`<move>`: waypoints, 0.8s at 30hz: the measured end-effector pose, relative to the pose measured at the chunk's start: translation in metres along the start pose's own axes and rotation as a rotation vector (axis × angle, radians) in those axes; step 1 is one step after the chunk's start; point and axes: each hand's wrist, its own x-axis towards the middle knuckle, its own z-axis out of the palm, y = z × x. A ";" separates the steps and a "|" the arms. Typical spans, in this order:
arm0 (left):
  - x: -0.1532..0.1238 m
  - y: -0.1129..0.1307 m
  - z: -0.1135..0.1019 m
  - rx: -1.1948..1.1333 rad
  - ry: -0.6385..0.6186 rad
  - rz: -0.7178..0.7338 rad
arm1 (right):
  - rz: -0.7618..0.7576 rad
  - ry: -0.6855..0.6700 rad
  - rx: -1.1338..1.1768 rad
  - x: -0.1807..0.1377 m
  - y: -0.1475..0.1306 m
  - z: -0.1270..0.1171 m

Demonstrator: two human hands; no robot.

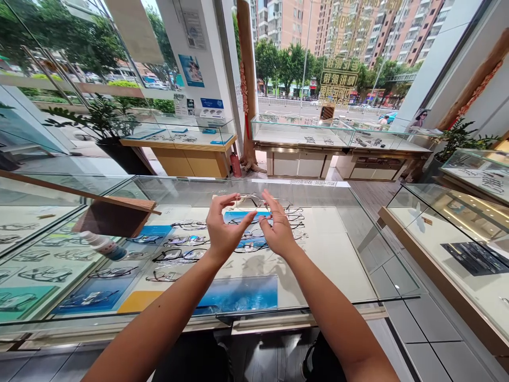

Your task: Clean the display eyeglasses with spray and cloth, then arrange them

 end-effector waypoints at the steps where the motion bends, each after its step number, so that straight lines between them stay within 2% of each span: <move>1: -0.001 0.001 0.001 -0.007 -0.021 0.007 | -0.020 -0.013 0.004 -0.001 0.000 0.001; 4: -0.004 0.003 0.001 -0.017 -0.058 0.025 | -0.026 -0.028 0.031 -0.001 0.000 -0.001; 9: -0.004 0.002 0.001 -0.029 -0.055 -0.005 | 0.037 0.049 0.075 0.001 -0.002 -0.004; 13: -0.004 0.000 0.001 -0.005 -0.057 -0.024 | 0.068 0.054 0.070 0.003 -0.001 -0.003; 18: 0.002 -0.008 -0.003 0.033 -0.001 -0.011 | 0.369 0.067 0.076 0.009 0.015 -0.010; 21: 0.007 -0.013 -0.005 0.053 0.042 0.001 | 0.447 0.182 0.111 0.014 0.020 -0.020; 24: 0.009 -0.017 -0.006 0.062 0.065 0.029 | 0.379 0.377 0.178 0.019 0.016 -0.029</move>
